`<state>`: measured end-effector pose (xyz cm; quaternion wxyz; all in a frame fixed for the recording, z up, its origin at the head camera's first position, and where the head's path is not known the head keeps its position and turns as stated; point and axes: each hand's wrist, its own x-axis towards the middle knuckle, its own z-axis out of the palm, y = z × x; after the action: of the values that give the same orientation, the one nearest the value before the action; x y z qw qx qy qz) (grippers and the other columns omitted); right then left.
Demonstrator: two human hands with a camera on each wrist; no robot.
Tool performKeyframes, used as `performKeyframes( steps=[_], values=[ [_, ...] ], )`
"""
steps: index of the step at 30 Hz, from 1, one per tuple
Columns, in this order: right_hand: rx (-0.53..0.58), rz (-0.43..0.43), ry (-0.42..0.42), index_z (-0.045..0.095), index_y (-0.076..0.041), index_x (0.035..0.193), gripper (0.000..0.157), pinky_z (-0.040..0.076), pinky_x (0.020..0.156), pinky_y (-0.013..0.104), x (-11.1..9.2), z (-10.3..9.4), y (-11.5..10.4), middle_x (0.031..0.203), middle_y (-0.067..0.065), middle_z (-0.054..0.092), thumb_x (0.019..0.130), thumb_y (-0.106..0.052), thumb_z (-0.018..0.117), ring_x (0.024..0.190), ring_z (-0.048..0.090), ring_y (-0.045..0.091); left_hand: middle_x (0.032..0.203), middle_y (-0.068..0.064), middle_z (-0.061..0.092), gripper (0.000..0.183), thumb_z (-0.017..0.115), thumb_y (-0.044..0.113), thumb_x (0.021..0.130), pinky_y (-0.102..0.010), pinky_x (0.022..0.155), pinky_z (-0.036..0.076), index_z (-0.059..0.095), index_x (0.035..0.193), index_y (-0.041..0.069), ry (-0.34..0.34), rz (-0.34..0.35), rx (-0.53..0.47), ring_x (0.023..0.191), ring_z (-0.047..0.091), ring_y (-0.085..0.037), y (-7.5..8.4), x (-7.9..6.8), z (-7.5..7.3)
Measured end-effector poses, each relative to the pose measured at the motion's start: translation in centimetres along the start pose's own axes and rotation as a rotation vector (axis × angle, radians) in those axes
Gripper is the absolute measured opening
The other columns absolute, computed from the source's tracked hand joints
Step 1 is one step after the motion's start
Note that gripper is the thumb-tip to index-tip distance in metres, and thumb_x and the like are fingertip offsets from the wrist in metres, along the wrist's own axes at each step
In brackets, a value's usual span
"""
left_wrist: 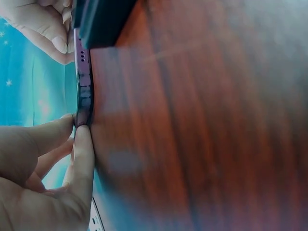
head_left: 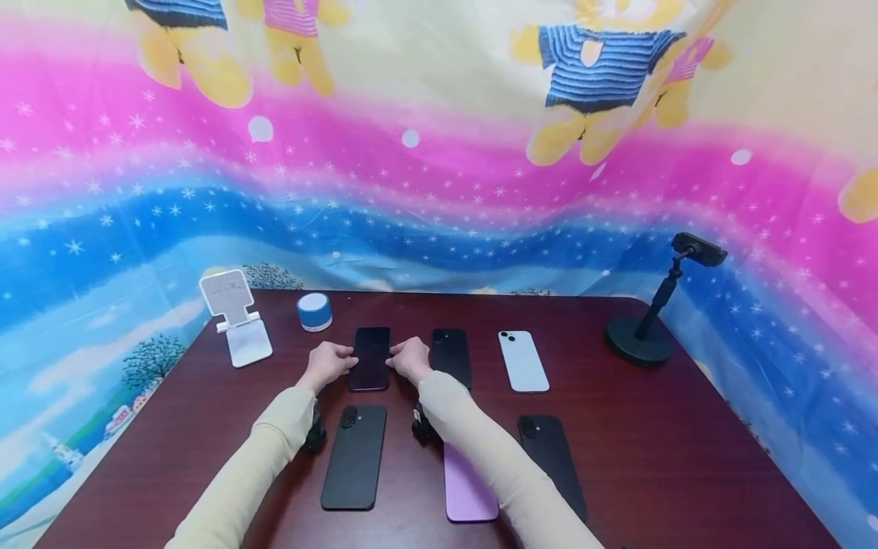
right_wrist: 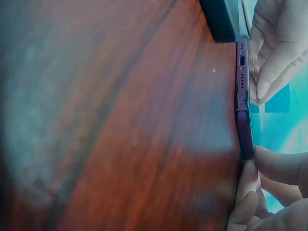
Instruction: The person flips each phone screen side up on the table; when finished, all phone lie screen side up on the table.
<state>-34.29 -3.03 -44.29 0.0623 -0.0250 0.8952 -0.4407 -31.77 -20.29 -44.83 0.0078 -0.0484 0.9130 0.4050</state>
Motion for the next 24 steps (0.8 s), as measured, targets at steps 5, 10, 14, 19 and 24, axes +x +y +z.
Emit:
performKeyframes(
  steps=[5,10,14,19,24],
  values=[
    [-0.009,-0.01,0.011,0.072,-0.009,0.113,0.028,0.054,0.088,0.033,0.16,0.09,0.01,0.115,0.007,0.07,0.085,-0.011,0.072,0.118,0.057,0.025,0.118,-0.027,0.063,0.039,0.064,0.018,0.092,-0.033,0.078,0.057,0.061,0.124,-0.006,-0.003,0.037,0.004,0.085,0.072,-0.023,-0.26,0.02,-0.13],
    [-0.007,-0.017,0.014,0.072,-0.009,0.113,0.027,0.054,0.087,0.032,0.16,0.11,0.1,0.114,0.007,0.07,0.086,-0.011,0.072,0.118,0.058,0.024,0.127,-0.027,0.056,0.039,0.059,0.011,0.095,-0.036,0.082,0.055,0.055,0.13,-0.006,-0.04,0.01,0.049,0.097,0.069,-0.028,0.09,-0.23,-0.12],
    [-0.003,-0.017,0.007,0.072,-0.008,0.114,0.028,0.054,0.088,0.033,0.03,0.14,0.15,0.115,0.008,0.07,0.086,-0.011,0.072,0.118,0.058,0.025,0.127,-0.027,0.057,0.04,0.058,0.011,0.095,-0.038,0.086,0.054,0.053,0.131,-0.006,-0.043,0.005,0.054,0.099,0.068,-0.029,-0.14,-0.22,0.05],
    [-0.02,-0.011,0.005,0.072,-0.009,0.113,0.028,0.053,0.09,0.034,0.0,0.14,0.08,0.114,0.007,0.07,0.085,-0.011,0.073,0.119,0.057,0.025,0.129,-0.027,0.055,0.041,0.058,0.011,0.095,-0.043,0.092,0.052,0.053,0.132,-0.005,-0.046,-0.013,0.033,0.103,0.067,-0.031,-0.31,-0.29,0.15],
    [-0.01,-0.001,0.011,0.073,-0.009,0.112,0.027,0.054,0.086,0.032,0.26,0.08,0.24,0.114,0.007,0.07,0.085,-0.012,0.073,0.117,0.059,0.024,0.121,-0.027,0.062,0.041,0.057,0.01,0.095,-0.043,0.09,0.052,0.053,0.132,-0.007,-0.042,0.007,0.027,0.103,0.065,-0.032,-0.29,-0.32,0.21]
  ],
)
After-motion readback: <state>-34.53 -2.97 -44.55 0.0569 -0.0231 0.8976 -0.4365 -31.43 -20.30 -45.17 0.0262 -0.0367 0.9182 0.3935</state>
